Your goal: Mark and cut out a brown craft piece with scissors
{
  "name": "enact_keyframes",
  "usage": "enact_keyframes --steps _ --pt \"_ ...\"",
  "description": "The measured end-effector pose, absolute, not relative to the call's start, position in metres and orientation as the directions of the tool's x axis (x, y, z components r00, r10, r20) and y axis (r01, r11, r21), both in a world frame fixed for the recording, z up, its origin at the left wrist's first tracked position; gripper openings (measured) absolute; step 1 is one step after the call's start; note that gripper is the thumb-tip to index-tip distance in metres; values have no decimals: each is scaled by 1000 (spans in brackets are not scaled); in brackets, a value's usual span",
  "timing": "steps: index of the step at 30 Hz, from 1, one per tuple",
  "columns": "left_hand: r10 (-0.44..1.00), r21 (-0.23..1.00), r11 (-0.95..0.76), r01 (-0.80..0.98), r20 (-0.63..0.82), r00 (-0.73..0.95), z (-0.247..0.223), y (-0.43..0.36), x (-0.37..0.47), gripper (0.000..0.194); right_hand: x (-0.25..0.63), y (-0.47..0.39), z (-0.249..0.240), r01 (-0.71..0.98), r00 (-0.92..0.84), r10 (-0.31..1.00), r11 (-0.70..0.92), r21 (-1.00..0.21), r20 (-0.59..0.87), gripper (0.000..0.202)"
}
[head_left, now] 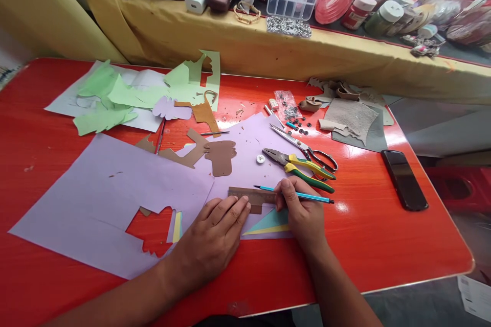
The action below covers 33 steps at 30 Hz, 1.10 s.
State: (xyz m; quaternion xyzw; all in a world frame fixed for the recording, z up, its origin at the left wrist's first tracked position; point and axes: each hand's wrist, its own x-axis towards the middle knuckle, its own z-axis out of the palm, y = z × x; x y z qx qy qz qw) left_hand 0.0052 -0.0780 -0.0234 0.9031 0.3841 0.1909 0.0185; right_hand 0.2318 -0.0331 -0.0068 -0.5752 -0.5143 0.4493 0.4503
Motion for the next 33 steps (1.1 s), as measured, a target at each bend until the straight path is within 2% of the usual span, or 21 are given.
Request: enact_keyframes --steps 33 --pt "702 199 -705 681 336 628 -23 -78 5 43 232 -33 -8 178 50 998 -37 -983 -28 42"
